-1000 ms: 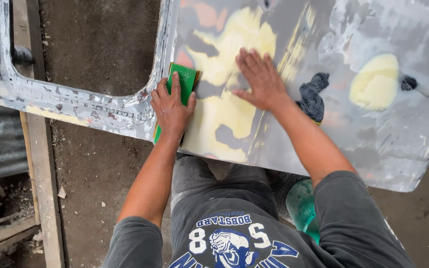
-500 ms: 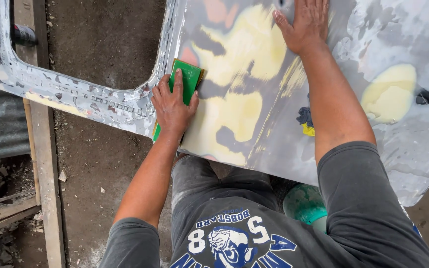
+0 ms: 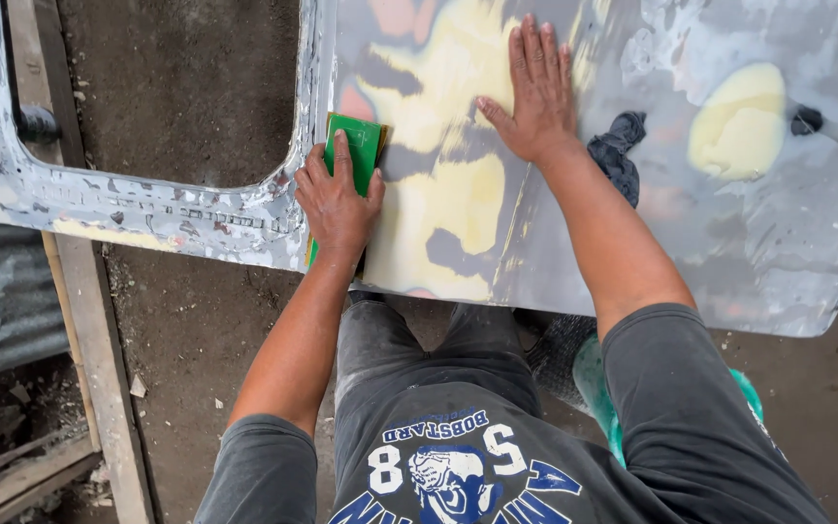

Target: The person sands a large, flat, metallic car part using a green sanding block and a cloth. They repeatedly rub the surface, occasionally dipping the cloth into a green bucket of water to wipe the area.

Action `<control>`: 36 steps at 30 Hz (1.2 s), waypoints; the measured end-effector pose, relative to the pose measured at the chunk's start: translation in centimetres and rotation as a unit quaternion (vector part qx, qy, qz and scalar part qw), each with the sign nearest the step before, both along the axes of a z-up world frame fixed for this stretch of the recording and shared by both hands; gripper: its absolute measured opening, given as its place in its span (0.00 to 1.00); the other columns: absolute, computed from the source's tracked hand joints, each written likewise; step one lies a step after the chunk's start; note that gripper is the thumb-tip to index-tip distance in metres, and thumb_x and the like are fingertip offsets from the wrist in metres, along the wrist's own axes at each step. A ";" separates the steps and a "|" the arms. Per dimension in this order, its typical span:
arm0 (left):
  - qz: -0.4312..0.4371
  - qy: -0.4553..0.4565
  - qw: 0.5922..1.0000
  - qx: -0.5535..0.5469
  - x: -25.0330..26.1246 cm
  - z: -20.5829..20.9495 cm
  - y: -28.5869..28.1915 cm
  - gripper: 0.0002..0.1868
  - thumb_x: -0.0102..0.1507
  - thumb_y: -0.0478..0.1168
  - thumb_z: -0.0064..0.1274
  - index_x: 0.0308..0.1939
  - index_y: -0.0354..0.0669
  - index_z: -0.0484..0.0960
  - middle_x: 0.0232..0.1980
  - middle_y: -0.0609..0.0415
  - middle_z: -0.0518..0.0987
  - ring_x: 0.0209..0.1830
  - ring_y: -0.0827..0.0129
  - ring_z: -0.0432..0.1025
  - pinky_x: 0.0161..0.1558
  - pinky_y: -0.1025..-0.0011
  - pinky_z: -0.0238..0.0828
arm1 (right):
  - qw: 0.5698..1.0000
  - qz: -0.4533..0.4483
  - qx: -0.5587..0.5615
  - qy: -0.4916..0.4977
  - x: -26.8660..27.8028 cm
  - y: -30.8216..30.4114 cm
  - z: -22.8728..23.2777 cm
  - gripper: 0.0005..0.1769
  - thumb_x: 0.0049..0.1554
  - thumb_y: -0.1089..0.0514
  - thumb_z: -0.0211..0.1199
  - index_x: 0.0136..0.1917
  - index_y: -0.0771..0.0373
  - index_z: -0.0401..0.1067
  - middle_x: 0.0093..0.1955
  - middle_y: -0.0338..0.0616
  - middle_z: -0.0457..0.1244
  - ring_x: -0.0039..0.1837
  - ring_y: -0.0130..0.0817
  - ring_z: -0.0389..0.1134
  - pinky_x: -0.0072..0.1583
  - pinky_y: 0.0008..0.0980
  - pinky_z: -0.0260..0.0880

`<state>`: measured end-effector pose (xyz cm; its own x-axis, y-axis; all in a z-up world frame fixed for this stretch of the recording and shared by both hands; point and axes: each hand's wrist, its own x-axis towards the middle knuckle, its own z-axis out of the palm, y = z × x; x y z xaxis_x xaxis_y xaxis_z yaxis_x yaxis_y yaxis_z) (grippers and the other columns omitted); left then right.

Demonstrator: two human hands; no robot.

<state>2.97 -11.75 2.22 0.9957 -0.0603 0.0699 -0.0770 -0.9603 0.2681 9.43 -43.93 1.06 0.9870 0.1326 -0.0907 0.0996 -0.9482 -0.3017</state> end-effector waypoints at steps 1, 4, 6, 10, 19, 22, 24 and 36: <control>-0.006 -0.001 1.000 -0.001 0.1 0.0 0.0 0.41 0.62 0.56 0.59 0.75 0.47 0.65 0.67 0.40 0.65 0.57 0.46 0.62 0.56 0.50 0.60 | 1.000 -0.006 -0.001 -0.001 -0.5 0.3 -0.1 0.52 0.71 0.30 0.50 0.88 0.65 0.34 0.90 0.54 0.29 0.89 0.52 0.26 0.84 0.53 0.23; -0.011 0.003 1.000 -0.004 0.1 0.0 0.2 0.42 0.62 0.56 0.59 0.76 0.47 0.64 0.67 0.39 0.65 0.58 0.45 0.62 0.56 0.49 0.59 | 1.000 -0.015 -0.005 -0.001 -2.4 1.3 -0.5 0.52 0.70 0.30 0.50 0.88 0.65 0.33 0.90 0.53 0.28 0.89 0.52 0.25 0.84 0.53 0.23; -0.005 0.012 1.000 -0.009 0.1 -0.2 0.3 0.42 0.62 0.56 0.59 0.76 0.48 0.62 0.67 0.39 0.64 0.59 0.44 0.61 0.56 0.47 0.59 | 1.000 -0.017 -0.006 -0.006 -3.6 2.0 -0.7 0.52 0.70 0.30 0.50 0.88 0.64 0.33 0.90 0.52 0.28 0.89 0.51 0.25 0.84 0.53 0.24; -0.012 0.009 1.000 -0.010 0.2 -0.4 0.4 0.43 0.61 0.57 0.59 0.76 0.48 0.62 0.67 0.39 0.64 0.60 0.44 0.60 0.57 0.46 0.59 | 0.999 -0.030 -0.006 -0.008 -5.8 3.5 -0.7 0.53 0.69 0.29 0.51 0.88 0.63 0.33 0.90 0.52 0.28 0.89 0.51 0.25 0.84 0.53 0.24; -0.022 0.034 0.999 -0.022 0.3 -0.3 0.6 0.45 0.61 0.57 0.60 0.77 0.47 0.60 0.69 0.38 0.61 0.60 0.44 0.59 0.58 0.46 0.59 | 0.998 -0.064 -0.008 0.000 -10.6 7.0 -0.5 0.54 0.67 0.29 0.51 0.87 0.64 0.31 0.89 0.53 0.28 0.89 0.51 0.25 0.84 0.51 0.24; -0.023 0.039 0.999 -0.026 0.4 -0.3 0.7 0.45 0.61 0.56 0.60 0.77 0.46 0.59 0.69 0.39 0.61 0.60 0.44 0.59 0.58 0.47 0.59 | 0.997 -0.072 -0.004 0.006 -12.1 8.2 0.0 0.54 0.67 0.29 0.50 0.86 0.64 0.31 0.89 0.53 0.28 0.88 0.50 0.25 0.83 0.51 0.24; -0.021 0.025 0.999 -0.023 0.3 -0.4 0.8 0.45 0.60 0.57 0.61 0.76 0.47 0.60 0.69 0.39 0.61 0.61 0.44 0.59 0.58 0.47 0.59 | 0.997 -0.077 0.000 0.013 -13.2 8.9 0.3 0.54 0.66 0.29 0.49 0.86 0.64 0.31 0.89 0.52 0.28 0.88 0.50 0.25 0.83 0.50 0.23; -0.033 0.048 0.998 -0.035 0.4 0.5 0.9 0.46 0.61 0.55 0.60 0.77 0.44 0.59 0.69 0.37 0.60 0.62 0.43 0.58 0.59 0.48 0.58 | 0.995 -0.094 0.000 0.030 -18.0 12.0 0.8 0.54 0.65 0.29 0.48 0.86 0.63 0.31 0.88 0.52 0.29 0.88 0.50 0.26 0.83 0.50 0.25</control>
